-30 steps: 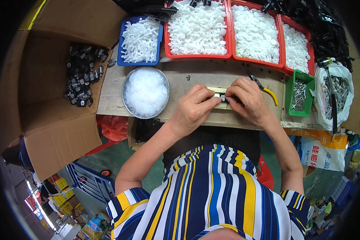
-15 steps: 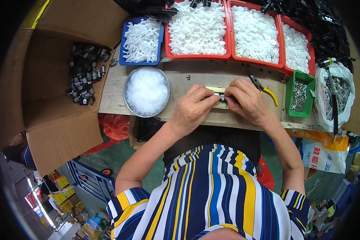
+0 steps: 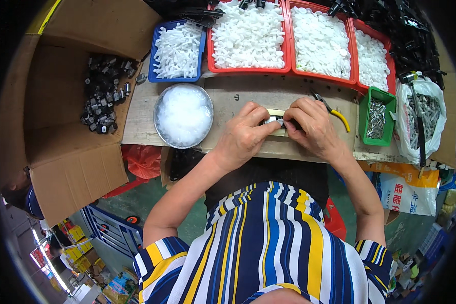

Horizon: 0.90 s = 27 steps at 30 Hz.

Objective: The person assembles small lock mechanisms at a workbench. They pick up a black lock body, insert a white plastic component, and use pliers to secure a metal pin. The person repeats this process, handling lock bodies, white plastic parts, and metal pins from various containers on the table.

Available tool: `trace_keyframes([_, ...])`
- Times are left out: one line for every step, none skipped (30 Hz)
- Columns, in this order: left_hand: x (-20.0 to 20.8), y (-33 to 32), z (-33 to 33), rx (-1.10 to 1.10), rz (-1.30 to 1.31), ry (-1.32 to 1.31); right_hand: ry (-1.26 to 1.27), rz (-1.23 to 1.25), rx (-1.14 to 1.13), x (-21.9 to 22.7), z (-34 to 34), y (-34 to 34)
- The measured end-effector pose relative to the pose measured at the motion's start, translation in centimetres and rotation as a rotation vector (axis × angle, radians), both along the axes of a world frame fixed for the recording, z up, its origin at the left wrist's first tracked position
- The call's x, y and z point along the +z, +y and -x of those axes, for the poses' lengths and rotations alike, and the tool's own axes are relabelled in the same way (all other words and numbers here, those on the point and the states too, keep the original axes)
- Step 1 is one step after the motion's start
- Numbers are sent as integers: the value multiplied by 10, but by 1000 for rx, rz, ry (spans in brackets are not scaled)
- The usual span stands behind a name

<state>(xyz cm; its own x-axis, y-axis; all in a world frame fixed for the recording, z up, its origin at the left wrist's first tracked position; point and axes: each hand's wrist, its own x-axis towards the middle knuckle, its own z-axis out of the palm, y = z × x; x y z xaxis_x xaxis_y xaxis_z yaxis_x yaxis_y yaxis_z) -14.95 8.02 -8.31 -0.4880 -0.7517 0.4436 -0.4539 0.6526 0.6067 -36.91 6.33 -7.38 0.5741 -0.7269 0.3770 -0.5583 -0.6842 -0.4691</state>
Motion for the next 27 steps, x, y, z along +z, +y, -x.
trace_keyframes([0,0,0,3,-5,3,1,-3,-7,1,-1,1])
trace_keyframes([0,0,1,4,-4,7,1,-6,-13,1,-1,2])
trace_keyframes([0,0,1,5,-3,11,2,-9,-19,1,-1,2])
trace_keyframes([0,0,1,5,-3,11,11,1,-21,2,-2,3])
trace_keyframes([-1,0,1,4,0,10,19,10,-23,3,-4,3])
trace_keyframes([-1,0,1,3,3,10,28,20,-25,3,-5,3])
trace_keyframes([-1,0,1,-1,5,8,19,14,-18,2,-5,3])
trace_keyframes([-2,1,0,2,8,8,10,8,-11,0,-5,2])
trace_keyframes([-3,2,0,5,10,8,1,2,-3,-1,-4,0])
trace_keyframes([-3,3,-1,9,12,6,-18,7,-2,-3,-4,-1])
trace_keyframes([-3,2,-2,7,22,12,-37,12,-1,-4,-4,-2])
trace_keyframes([-3,2,-2,6,33,19,-56,17,0,-5,-4,-2])
trace_keyframes([-3,2,-2,6,42,26,-65,28,5,-7,-3,-1])
trace_keyframes([-4,2,-2,26,46,47,-73,40,11,-8,-3,-1])
trace_keyframes([-5,2,0,46,50,69,-82,51,15,-9,-3,0])
trace_keyframes([-6,2,1,64,54,92,-63,90,24,-9,-3,1])
trace_keyframes([-7,2,1,67,58,90,-44,129,33,-8,-3,3])
trace_keyframes([-7,2,1,71,61,88,-24,168,42,-8,-4,4])
trace_keyframes([-7,2,1,74,64,88,-26,186,30,-8,-4,5])
trace_keyframes([-7,2,1,76,64,88,-28,203,19,-8,-4,5])
trace_keyframes([-6,2,1,78,64,89,-29,221,8,-9,-4,6])
trace_keyframes([-6,3,1,83,63,90,-46,207,-9,-8,-4,6])
trace_keyframes([-6,3,1,83,68,94,-62,192,-25,-8,-4,6])
trace_keyframes([-7,3,1,83,72,97,-79,177,-41,-8,-4,6])
trace_keyframes([-7,3,2,83,76,104,-91,155,-36,-8,-4,6])
trace_keyframes([-7,3,2,82,75,103,-102,133,-32,-9,-4,6])
trace_keyframes([-7,3,1,82,75,102,-114,112,-27,-10,-4,6])
